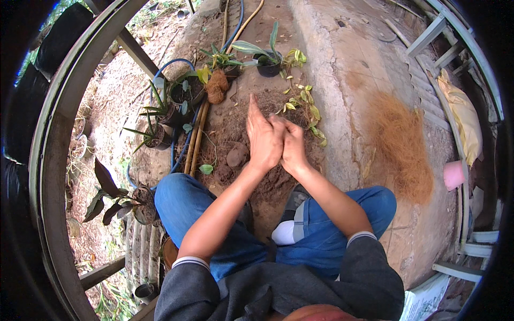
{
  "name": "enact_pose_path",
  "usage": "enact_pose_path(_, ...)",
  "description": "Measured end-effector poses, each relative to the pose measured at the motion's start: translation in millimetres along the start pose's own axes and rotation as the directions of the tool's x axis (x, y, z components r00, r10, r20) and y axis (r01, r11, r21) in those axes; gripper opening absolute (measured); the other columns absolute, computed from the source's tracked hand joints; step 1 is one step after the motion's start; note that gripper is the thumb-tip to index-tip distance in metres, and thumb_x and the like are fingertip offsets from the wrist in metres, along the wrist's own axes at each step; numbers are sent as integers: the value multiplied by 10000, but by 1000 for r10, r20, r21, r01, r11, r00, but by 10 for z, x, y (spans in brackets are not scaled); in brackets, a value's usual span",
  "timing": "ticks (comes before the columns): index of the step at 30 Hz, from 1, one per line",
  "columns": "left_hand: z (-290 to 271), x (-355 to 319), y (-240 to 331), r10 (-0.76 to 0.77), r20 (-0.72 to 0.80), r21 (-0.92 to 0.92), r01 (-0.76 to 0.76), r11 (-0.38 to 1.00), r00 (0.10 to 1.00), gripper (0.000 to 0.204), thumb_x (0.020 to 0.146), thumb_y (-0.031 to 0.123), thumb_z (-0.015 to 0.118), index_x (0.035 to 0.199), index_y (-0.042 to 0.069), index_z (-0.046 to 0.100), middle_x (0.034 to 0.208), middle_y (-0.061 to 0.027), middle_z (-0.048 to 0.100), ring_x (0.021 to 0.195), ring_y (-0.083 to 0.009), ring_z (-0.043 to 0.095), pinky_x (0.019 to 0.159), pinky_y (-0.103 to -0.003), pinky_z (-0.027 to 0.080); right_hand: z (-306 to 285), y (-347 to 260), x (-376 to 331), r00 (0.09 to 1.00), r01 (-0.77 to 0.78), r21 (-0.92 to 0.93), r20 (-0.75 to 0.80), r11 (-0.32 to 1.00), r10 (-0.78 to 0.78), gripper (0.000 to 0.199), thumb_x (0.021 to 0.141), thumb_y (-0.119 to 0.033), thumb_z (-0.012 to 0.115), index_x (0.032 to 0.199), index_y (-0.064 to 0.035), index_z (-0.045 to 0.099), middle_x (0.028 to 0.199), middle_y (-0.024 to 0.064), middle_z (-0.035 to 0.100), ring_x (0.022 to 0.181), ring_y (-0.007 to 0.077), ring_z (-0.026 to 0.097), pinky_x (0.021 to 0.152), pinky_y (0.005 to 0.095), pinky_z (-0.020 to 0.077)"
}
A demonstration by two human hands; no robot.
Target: The person sits on the ground and manipulates a clump of fibrous material, likely coconut coir, by hand. They then pick up a small clump of soil and repeatedly squeeze and break it apart with their hands.
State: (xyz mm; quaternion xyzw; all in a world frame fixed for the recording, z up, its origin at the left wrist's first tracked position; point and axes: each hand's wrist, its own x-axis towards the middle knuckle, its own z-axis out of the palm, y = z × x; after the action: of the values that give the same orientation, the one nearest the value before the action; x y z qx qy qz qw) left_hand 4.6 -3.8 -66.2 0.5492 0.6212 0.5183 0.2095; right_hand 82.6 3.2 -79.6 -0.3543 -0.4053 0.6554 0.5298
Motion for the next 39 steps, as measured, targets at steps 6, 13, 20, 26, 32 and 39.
enact_pose_path(6,-8,-82,125,-288,279,-701,399,591,916,611,956,456,264,1339,-19,287,1282,-202,417,1190,-300,429,1006,-362,316,-129,-40,192,986,163,-136,-1,977,-165,308,949,-288,449,989,-18,591,906,34,583,901,105,514,849,264,378)
enact_pose_path(13,-11,-62,-67,-5,-36,-114,0,993,999,412,969,260,330,1241,-19,464,1162,-217,494,1076,-334,509,908,-381,403,-98,0,181,982,118,-8,152,993,-115,329,945,-194,358,1201,-11,456,1173,69,479,1109,162,428,980,319,339)
enact_pose_path(20,-87,0,50,-126,-40,-294,109,949,991,349,862,250,598,1082,-21,605,1105,-142,522,942,-205,571,802,-305,458,-140,-169,186,968,-110,172,242,979,66,485,836,-79,402,1321,-61,385,1375,65,321,1240,179,319,1010,343,308)
enact_pose_path(26,-237,160,-104,-342,91,-470,343,813,935,252,811,230,667,826,-22,667,1087,-116,563,987,-156,522,837,-279,402,-203,-386,252,922,21,-249,378,968,77,627,784,-49,555,1361,-21,311,1394,95,317,1238,207,353,961,322,388)
enact_pose_path(32,-214,193,-192,-353,106,-556,349,755,930,250,853,251,626,864,1,623,838,-46,589,819,-126,545,726,-256,428,-352,-430,357,838,-70,-411,471,909,277,505,828,-158,593,1277,-16,410,1253,86,455,1140,209,461,867,327,455)
enact_pose_path(39,-190,151,-141,-401,221,-605,448,659,889,245,882,267,585,866,23,582,784,-12,563,729,-90,522,559,-242,440,-386,-330,333,839,-372,-77,399,925,371,315,868,-232,569,1107,-31,528,993,55,560,860,169,577,639,303,501)
